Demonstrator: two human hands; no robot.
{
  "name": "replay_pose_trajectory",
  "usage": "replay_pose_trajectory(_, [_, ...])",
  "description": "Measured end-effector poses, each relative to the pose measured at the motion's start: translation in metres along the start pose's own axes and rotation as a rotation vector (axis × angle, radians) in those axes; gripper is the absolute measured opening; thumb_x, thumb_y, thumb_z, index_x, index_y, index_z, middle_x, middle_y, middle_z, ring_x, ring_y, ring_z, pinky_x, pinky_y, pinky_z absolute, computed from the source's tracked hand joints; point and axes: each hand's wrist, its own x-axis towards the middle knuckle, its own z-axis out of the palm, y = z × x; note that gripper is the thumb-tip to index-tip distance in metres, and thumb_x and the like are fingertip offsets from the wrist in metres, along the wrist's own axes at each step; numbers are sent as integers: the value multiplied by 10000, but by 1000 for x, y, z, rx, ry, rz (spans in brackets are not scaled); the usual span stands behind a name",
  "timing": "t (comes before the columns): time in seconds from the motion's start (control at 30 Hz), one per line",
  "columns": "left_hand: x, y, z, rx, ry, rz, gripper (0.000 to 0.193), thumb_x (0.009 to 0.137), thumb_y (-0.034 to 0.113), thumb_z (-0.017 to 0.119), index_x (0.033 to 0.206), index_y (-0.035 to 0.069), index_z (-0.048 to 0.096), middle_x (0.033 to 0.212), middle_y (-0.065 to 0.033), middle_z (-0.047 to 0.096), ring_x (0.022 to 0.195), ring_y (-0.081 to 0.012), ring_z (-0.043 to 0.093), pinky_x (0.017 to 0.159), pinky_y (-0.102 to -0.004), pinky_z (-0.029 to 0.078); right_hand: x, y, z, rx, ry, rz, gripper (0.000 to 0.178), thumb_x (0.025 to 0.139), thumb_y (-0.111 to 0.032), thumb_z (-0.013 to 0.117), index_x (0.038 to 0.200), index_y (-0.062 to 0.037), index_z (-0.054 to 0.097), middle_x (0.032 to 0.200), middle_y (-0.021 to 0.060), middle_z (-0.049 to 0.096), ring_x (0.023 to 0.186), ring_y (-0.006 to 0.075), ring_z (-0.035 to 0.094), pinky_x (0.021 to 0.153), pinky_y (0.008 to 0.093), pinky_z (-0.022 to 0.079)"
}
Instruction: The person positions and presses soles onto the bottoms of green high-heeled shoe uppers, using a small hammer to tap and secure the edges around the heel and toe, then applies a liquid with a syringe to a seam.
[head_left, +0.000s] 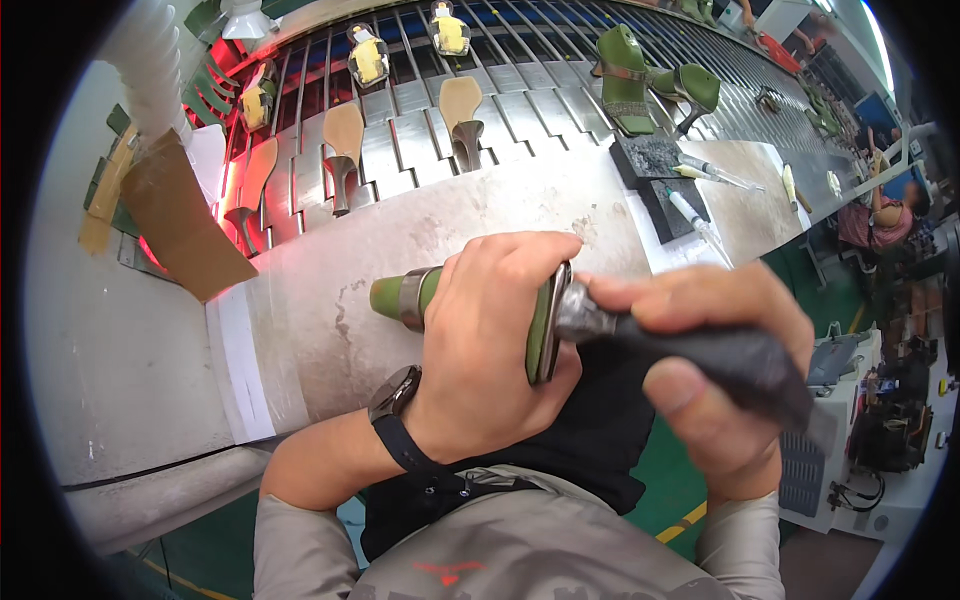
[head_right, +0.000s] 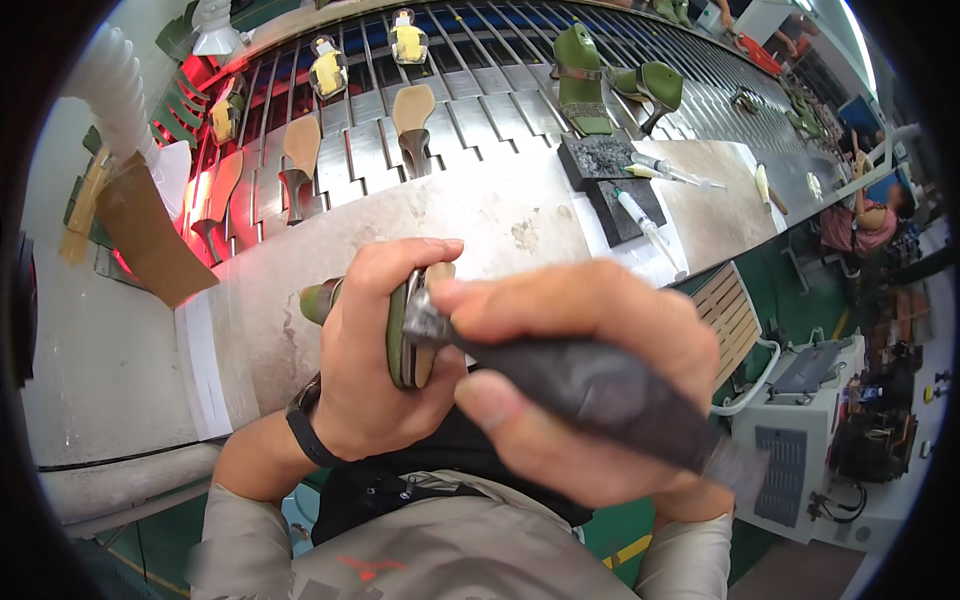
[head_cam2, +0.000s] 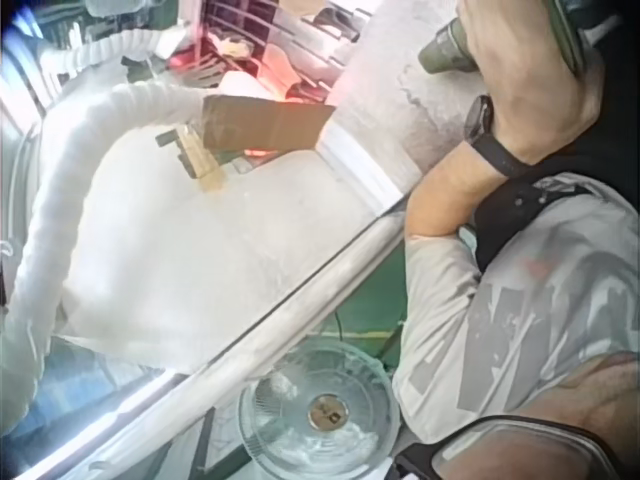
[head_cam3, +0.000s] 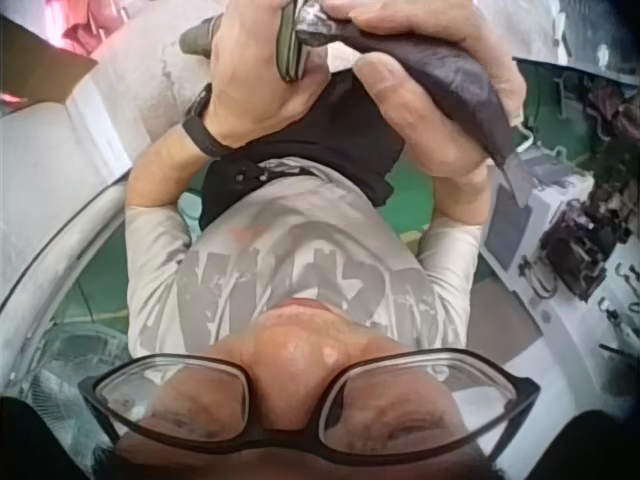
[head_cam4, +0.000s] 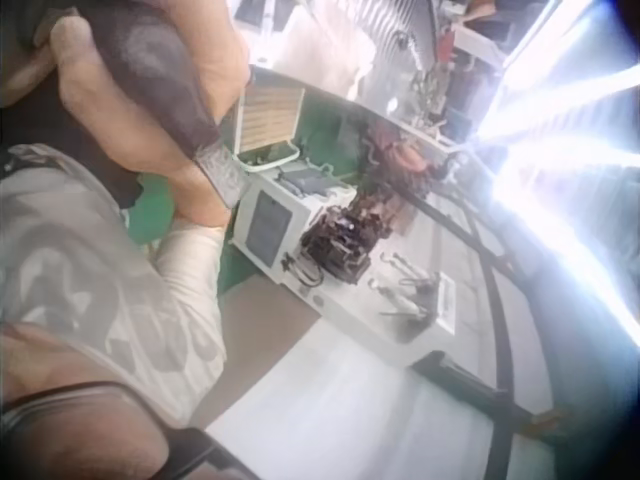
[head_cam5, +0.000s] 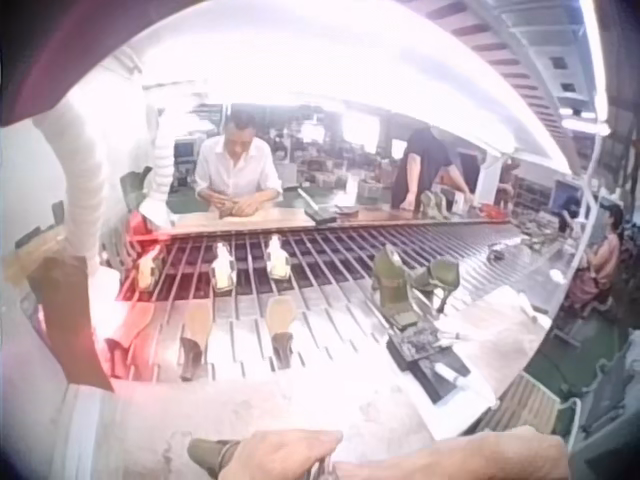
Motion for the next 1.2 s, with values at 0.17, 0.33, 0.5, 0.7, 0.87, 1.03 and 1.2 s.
replay_pose_trajectory(0.17, [-20, 2, 9, -11, 127, 115, 699, 733, 2, 804, 1386, 0, 553, 1245, -202, 663, 1099, -389, 673, 935, -503, 506, 16, -18, -6, 77, -45, 265, 457, 833, -286, 846, 1036, 71, 647, 1051, 310, 772, 1006, 349, 782, 962, 432, 619])
replay_pose_trajectory(0.33, [-85, -11, 10, 95, 285, 311, 840, 911, 357, 862, 1518, -26, 425, 1391, -275, 627, 1255, -399, 655, 1089, -577, 477, -34, 26, 6, 195, -338, 139, 291, 935, 6, 765, 1210, 43, 679, 1218, 202, 769, 1130, 231, 760, 987, 348, 598])
replay_pose_trajectory(0.5, [-137, -44, 9, 500, 104, 63, 807, 962, 449, 774, 1547, 45, 391, 1518, -267, 555, 1411, -429, 564, 1238, -676, 286, -91, 100, 45, 275, -74, 363, 265, 966, 44, 698, 1230, 42, 672, 1256, 205, 763, 1134, 212, 751, 988, 321, 579])
replay_pose_trajectory(0.7, [-153, -45, 7, 547, 33, 45, 768, 950, 399, 797, 1514, 49, 412, 1521, -272, 541, 1420, -445, 545, 1253, -688, 251, -90, 110, 43, 320, -48, 371, 267, 954, -3, 717, 1210, 61, 683, 1271, 209, 756, 1163, 206, 725, 1023, 334, 556])
replay_pose_trajectory(0.87, [-157, -48, 7, 561, -14, 63, 913, 890, 435, 862, 1542, 29, 369, 1550, -306, 477, 1459, -476, 484, 1245, -709, 243, -67, 97, 29, 334, -57, 444, 273, 951, -12, 723, 1207, 66, 665, 1269, 237, 749, 1189, 239, 722, 1048, 368, 556])
replay_pose_trajectory(1.03, [-154, -46, 15, 563, 47, 41, 732, 947, 429, 804, 1469, 61, 445, 1484, -258, 564, 1397, -439, 556, 1242, -707, 259, -43, 92, 32, 296, -71, 370, 330, 908, -118, 770, 1150, 75, 654, 1217, 283, 750, 1158, 309, 741, 1045, 424, 573])
replay_pose_trajectory(1.2, [-158, -46, 7, 535, 44, 16, 382, 1050, 214, 656, 1378, 66, 530, 1415, -216, 643, 1343, -390, 619, 1231, -720, 279, -19, 91, 34, 102, -330, 387, 324, 850, -101, 797, 1098, 71, 678, 1153, 288, 770, 1097, 352, 771, 997, 431, 603])
